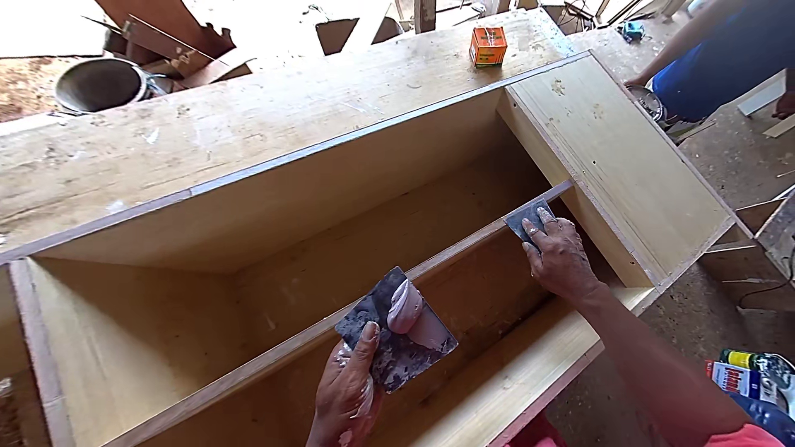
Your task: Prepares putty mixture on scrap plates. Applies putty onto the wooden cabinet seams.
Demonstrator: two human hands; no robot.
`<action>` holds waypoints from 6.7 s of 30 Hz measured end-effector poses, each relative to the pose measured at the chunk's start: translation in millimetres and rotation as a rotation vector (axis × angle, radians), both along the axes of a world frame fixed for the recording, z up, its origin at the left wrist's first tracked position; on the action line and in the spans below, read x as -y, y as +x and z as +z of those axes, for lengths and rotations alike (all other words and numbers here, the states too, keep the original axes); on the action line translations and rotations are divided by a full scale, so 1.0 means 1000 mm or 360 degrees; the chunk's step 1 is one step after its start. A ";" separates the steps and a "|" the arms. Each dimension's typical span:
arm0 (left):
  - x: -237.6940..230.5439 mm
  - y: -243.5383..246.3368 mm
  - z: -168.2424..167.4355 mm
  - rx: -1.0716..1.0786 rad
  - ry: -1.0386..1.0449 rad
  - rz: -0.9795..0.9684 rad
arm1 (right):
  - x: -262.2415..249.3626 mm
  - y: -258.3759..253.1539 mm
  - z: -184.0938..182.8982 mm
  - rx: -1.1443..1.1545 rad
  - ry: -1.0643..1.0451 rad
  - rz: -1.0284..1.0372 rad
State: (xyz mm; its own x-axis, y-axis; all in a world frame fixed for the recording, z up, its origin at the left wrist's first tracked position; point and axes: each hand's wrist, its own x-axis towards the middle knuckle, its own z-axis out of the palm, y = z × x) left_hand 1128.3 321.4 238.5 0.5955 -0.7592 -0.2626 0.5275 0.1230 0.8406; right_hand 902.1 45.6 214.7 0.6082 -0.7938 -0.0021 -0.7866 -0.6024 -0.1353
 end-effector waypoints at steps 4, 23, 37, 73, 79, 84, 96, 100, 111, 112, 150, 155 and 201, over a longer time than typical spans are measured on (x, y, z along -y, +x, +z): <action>-0.001 0.002 0.000 -0.0014 -0.0020 0.0009 | 0.000 -0.006 0.013 0.0021 -0.0036 0.0008; 0.030 0.024 -0.004 0.0089 0.0074 -0.0133 | -0.126 0.061 0.089 0.0352 0.0055 0.0737; -0.025 0.086 0.015 0.0283 0.0150 0.0068 | -0.114 0.015 0.044 0.0264 0.0124 0.0227; -0.048 0.048 0.006 0.0051 0.0151 0.0108 | -0.043 0.038 0.004 0.0063 -0.0053 0.0038; -0.059 0.046 0.004 0.0016 0.0133 0.0132 | -0.050 0.028 0.008 -0.0062 0.0008 0.0037; -0.068 0.047 0.003 0.0003 0.0100 0.0130 | -0.062 0.036 0.009 0.0009 -0.0068 0.0027; -0.081 0.046 0.003 -0.0029 0.0092 0.0154 | -0.076 0.046 0.018 -0.0044 -0.0029 0.0018; -0.081 0.047 0.003 -0.0046 0.0113 0.0172 | -0.084 0.072 -0.001 -0.0009 -0.0018 0.0032; -0.084 0.046 0.005 -0.0015 0.0118 0.0157 | -0.108 0.080 0.000 0.0069 -0.0051 0.0005; -0.084 0.046 0.005 -0.0008 0.0120 0.0158 | -0.108 0.084 -0.005 0.0037 -0.0031 -0.0004; -0.117 0.070 0.020 -0.0023 0.0095 0.0043 | -0.238 0.100 0.091 0.0488 0.0094 0.0770; -0.146 0.087 0.031 0.0085 0.0011 -0.0070 | -0.308 0.138 0.102 0.0366 -0.0027 0.0857; -0.208 0.154 0.006 -0.0023 0.0079 0.0044 | -0.180 0.111 0.003 -0.0052 -0.0100 0.0002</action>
State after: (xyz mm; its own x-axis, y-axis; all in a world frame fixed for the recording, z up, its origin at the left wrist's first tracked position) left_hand 1282.4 529.0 244.7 0.6120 -0.7283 -0.3082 0.5366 0.0962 0.8383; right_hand 1013.0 225.3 218.1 0.6096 -0.7922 0.0278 -0.7893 -0.6098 -0.0715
